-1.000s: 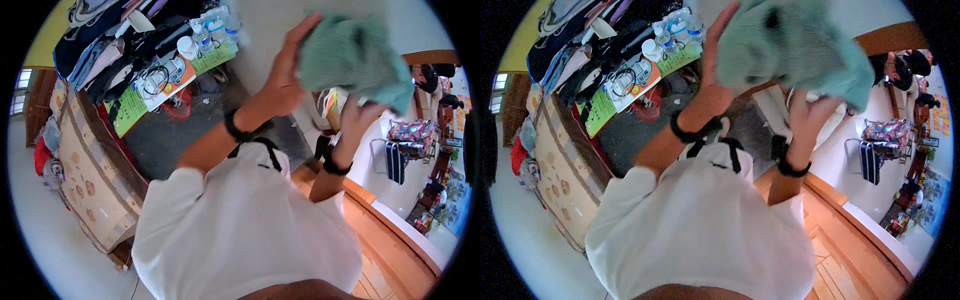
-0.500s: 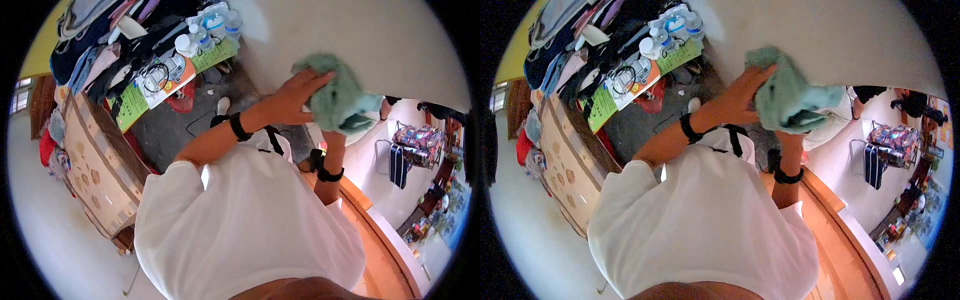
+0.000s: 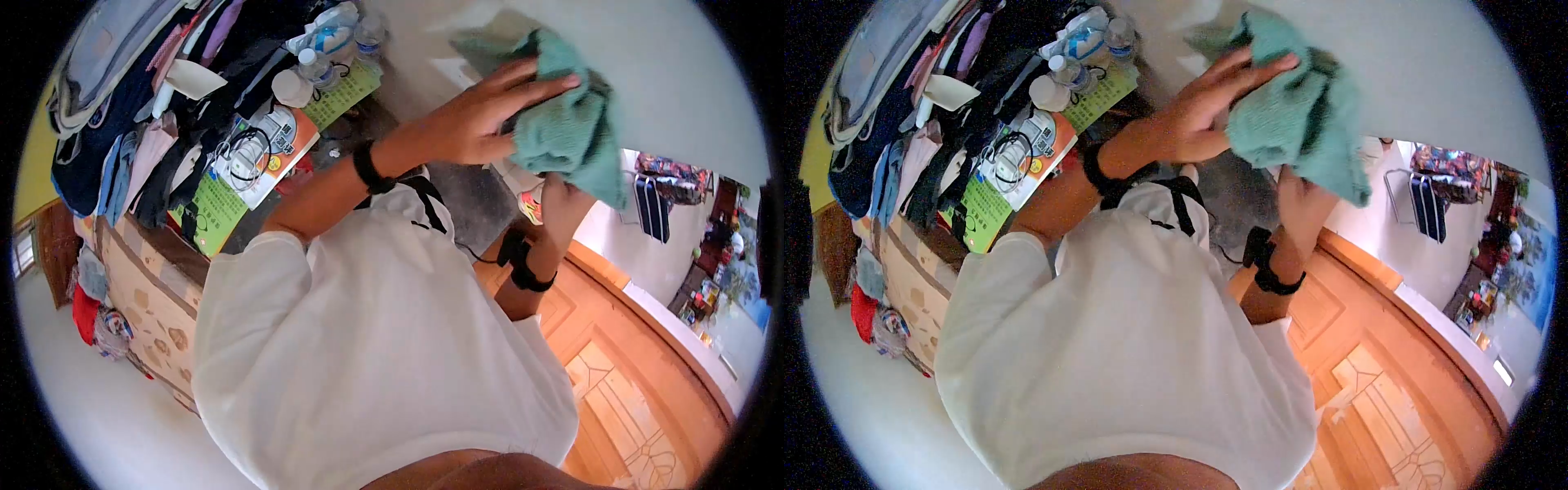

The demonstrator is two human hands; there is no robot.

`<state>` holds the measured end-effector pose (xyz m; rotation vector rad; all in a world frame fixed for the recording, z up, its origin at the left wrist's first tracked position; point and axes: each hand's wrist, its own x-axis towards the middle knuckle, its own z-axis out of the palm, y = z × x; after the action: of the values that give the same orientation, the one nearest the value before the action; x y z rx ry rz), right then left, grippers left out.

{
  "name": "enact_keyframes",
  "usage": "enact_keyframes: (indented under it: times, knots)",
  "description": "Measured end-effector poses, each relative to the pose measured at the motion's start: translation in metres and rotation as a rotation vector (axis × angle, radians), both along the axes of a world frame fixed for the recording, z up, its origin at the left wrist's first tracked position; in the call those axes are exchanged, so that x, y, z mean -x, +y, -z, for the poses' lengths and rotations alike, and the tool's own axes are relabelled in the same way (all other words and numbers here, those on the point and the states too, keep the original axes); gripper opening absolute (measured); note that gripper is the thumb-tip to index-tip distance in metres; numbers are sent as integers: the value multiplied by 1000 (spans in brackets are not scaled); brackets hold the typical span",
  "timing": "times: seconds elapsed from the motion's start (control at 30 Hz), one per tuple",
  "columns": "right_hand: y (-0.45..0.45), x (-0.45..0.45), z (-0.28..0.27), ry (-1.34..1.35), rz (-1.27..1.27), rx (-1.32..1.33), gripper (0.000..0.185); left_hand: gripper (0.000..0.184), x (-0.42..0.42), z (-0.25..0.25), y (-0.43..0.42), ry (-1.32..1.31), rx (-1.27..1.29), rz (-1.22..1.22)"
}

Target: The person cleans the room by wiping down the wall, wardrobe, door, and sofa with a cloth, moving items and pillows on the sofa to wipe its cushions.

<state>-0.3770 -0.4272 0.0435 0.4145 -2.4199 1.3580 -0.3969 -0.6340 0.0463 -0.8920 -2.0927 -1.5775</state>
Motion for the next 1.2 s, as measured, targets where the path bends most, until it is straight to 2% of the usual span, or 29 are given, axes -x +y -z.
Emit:
enact_keyframes:
  times: [0.03, 0.07, 0.13, 0.17, 0.27, 0.3, 0.37, 0.4, 0.47, 0.53, 0.57, 0.6, 0.67, 0.7, 0.8, 0.83, 0.87, 0.9, 0.93, 0.97, 1.0, 1.07, 1.13, 1.2]
  knots:
    - [-11, -1, -2, -78, 90, 344, 43, 77, 7, -3, 0, 199, 14, -80]
    - [-10, 3, 7, -76, 98, 333, 43, 77, 13, 2, 6, 199, 2, -73]
    - [1, 15, 34, -14, 155, 101, 39, 79, 21, 16, 17, 311, 15, -208]
    - [-2, 15, 38, -3, 158, 58, 37, 72, 11, 25, 20, 224, 41, -191]
    - [1, 1, 71, 79, 165, 113, 37, 65, -24, 96, 29, 188, 77, -120]
    - [-9, -8, 55, 19, 169, -34, 36, 65, -30, 101, 26, 192, 79, -109]
    - [-5, -13, 55, -51, 118, 19, 35, 69, -42, 101, 18, -119, 138, 49]
    - [1, -16, 56, -120, 54, 70, 35, 69, -40, 101, 16, -120, 138, 64]
    - [11, -21, 50, -66, 102, 52, 40, 76, -29, 73, 6, 45, 204, 4]
    - [9, -23, 25, -285, 150, 467, 43, 78, -10, 37, 0, 74, 139, -51]
    - [13, -18, 25, -327, 56, 651, 51, 80, -2, 28, 0, 105, 79, -119]
    - [10, -15, 29, -324, 54, 654, 51, 80, 5, 28, -2, 108, 82, -119]
    - [2, -10, 33, -207, -215, 922, 59, 84, 18, 27, -5, 154, 79, -200]
    - [11, -8, 53, -302, -196, 884, 65, 84, 18, 33, -5, 166, 83, -199]
    - [-13, -18, 74, -428, 153, 728, 57, 79, 1, 97, 2, 12, 204, -117]
    - [-10, -14, 87, -419, 172, 578, 49, 77, -9, 120, 0, -59, 261, -68]
    - [-15, -11, 82, -406, 175, 585, 49, 62, -16, 135, 2, -133, 247, -79]
    - [-24, -12, 69, -363, 185, 441, 46, 49, -19, 142, 2, -211, 232, -87]
    - [-32, -13, 54, -325, 198, 294, 42, 49, -15, 131, -7, -209, 234, -77]
    - [-39, -12, 36, -312, 256, 350, 35, 34, -9, 104, -22, -285, 378, 200]
    - [-44, -8, 20, -317, 268, 349, 35, 27, -4, 80, -33, -358, 517, 480]
    - [-56, 7, -7, -7, 255, 291, 32, 27, -6, 45, -41, -426, 430, 595]
    - [-70, 21, -19, -1, 303, 343, 29, 31, 4, 41, -41, -480, 350, 705]
    - [-69, 27, -9, -159, 351, -52, 34, 29, 22, 68, -35, -533, 393, 647]
